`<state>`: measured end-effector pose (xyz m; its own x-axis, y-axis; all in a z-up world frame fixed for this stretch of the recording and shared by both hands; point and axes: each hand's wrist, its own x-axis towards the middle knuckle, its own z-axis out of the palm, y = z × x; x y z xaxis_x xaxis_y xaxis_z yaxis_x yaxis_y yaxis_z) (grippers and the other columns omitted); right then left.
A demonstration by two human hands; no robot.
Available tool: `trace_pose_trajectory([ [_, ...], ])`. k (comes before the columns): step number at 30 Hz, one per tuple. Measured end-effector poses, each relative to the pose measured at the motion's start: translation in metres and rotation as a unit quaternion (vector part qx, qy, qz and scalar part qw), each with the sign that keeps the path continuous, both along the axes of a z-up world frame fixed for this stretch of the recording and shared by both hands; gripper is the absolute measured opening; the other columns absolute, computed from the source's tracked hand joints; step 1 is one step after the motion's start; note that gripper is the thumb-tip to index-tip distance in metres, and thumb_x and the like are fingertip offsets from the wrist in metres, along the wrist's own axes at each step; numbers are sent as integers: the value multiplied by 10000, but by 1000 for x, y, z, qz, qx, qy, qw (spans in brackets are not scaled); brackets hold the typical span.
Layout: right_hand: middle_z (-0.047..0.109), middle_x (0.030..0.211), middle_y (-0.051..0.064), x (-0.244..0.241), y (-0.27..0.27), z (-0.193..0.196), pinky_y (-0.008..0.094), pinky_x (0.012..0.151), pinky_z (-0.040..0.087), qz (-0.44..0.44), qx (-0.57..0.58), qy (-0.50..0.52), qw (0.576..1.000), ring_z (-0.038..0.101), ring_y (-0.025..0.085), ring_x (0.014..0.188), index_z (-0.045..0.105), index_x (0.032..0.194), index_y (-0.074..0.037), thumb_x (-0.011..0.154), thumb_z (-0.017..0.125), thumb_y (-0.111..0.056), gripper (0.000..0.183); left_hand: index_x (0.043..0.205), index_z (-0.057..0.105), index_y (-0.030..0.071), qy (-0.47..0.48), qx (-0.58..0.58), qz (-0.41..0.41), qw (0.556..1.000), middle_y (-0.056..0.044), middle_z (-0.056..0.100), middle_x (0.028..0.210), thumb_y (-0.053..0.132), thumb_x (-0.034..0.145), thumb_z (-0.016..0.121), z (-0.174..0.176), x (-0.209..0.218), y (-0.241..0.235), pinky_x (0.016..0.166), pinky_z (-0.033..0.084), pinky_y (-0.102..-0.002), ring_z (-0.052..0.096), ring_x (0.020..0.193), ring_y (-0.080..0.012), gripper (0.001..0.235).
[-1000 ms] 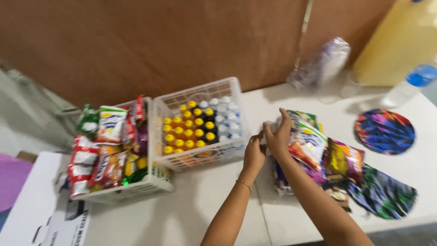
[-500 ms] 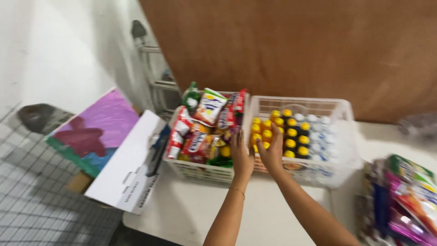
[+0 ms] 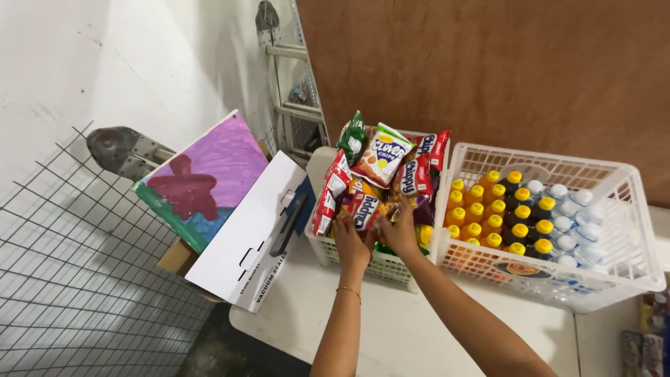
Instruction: Organizing and sorting various snack packages and bottles from a crate onto a work table.
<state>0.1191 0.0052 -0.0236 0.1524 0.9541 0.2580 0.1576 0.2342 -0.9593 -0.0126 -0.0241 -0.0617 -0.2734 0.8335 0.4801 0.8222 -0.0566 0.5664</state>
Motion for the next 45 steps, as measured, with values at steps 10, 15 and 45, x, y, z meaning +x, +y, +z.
trace_pose_trajectory([
  [10,511,1369,270,-1,-8,6,496,1059,505,-40,-78,-107,990,562,458,1283,430,1532,-272,801,811,-135,836,1380,533,77,-77,36,-4,996,-246,580,1252,345,632,916,18,15,-6,974,505,-523,608,1127,-452,883],
  [15,490,1410,223,20,-15,15,487,1095,470,-49,-30,-48,997,510,430,1339,493,1496,-195,781,807,-76,790,1350,573,128,-234,54,-39,970,-225,574,1243,297,772,842,48,31,-20,899,592,-438,609,1145,-436,659],
  [45,485,1451,157,471,-298,91,473,947,558,-348,3,156,924,580,363,1191,632,1363,-130,807,636,41,581,1425,484,46,-318,-218,-483,786,-285,601,1325,380,825,830,105,488,-186,1076,464,-529,571,1286,-418,769],
])
